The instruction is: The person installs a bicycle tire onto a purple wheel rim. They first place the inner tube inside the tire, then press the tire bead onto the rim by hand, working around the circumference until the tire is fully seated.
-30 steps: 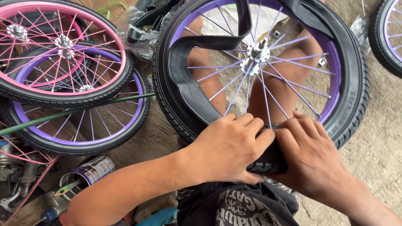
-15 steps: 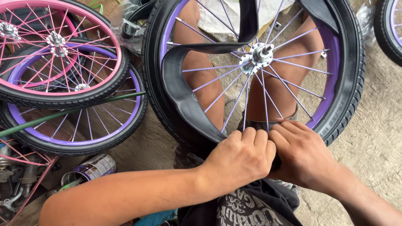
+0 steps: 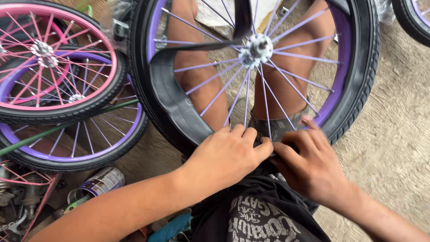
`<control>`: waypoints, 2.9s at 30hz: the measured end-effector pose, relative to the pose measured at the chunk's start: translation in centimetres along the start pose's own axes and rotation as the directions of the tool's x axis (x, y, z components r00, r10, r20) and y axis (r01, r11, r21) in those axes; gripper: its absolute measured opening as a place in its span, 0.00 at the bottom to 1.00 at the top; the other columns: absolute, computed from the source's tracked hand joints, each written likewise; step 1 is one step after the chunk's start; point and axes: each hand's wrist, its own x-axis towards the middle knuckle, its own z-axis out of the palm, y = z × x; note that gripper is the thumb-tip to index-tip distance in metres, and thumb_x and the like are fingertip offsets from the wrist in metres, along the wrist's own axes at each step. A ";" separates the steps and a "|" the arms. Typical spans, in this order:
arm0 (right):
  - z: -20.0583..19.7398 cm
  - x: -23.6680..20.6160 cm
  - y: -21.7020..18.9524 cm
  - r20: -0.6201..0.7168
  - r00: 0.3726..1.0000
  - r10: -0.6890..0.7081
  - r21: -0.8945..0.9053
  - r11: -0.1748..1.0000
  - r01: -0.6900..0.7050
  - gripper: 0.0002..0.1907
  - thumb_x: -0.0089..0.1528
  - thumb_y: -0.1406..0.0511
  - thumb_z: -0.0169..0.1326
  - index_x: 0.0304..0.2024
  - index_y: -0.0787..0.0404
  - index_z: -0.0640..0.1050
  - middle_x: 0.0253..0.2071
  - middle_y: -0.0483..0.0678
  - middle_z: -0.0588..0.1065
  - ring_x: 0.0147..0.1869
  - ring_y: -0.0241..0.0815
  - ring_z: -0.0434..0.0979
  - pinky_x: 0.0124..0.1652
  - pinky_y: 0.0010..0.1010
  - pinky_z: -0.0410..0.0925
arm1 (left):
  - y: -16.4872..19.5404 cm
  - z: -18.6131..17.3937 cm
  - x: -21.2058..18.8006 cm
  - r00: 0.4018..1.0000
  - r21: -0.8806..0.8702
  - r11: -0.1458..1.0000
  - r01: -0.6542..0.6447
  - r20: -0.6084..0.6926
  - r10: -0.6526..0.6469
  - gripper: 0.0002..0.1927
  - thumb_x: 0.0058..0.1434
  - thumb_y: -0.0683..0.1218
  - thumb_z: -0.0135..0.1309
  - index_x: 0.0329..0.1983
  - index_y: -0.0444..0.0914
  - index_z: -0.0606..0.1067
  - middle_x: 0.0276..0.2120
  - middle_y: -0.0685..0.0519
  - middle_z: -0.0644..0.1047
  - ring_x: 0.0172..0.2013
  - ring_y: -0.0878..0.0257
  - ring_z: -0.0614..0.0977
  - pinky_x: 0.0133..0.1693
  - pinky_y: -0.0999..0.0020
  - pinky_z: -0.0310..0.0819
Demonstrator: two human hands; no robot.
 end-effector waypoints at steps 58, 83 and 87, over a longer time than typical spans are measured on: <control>-3.3 0.1 3.0 0.040 0.995 -0.091 0.125 0.989 0.085 0.33 0.47 0.41 0.68 0.37 0.57 0.73 0.36 0.45 0.71 0.44 0.48 0.72 0.73 0.57 0.52 | 5.1 1.5 -0.7 0.917 0.282 0.942 0.179 -0.396 -0.056 0.10 0.67 0.44 0.53 0.48 0.34 0.74 0.39 0.51 0.73 0.42 0.60 0.75 0.46 0.67 0.71; -3.0 1.7 1.3 0.127 0.981 -0.148 0.121 0.984 0.133 0.27 0.41 0.55 0.71 0.36 0.59 0.75 0.33 0.45 0.73 0.42 0.47 0.77 0.65 0.55 0.59 | 4.3 1.9 -0.9 0.913 0.260 0.951 0.165 -0.406 -0.047 0.06 0.63 0.46 0.53 0.40 0.40 0.72 0.33 0.56 0.69 0.36 0.64 0.72 0.37 0.70 0.65; -2.8 1.6 2.0 0.215 0.968 -0.129 0.117 0.988 0.106 0.24 0.44 0.56 0.71 0.36 0.56 0.74 0.33 0.42 0.71 0.43 0.44 0.77 0.72 0.56 0.56 | 4.5 2.4 -0.3 0.928 0.293 0.943 0.155 -0.371 -0.037 0.06 0.64 0.45 0.53 0.38 0.38 0.72 0.29 0.57 0.68 0.33 0.64 0.72 0.34 0.72 0.65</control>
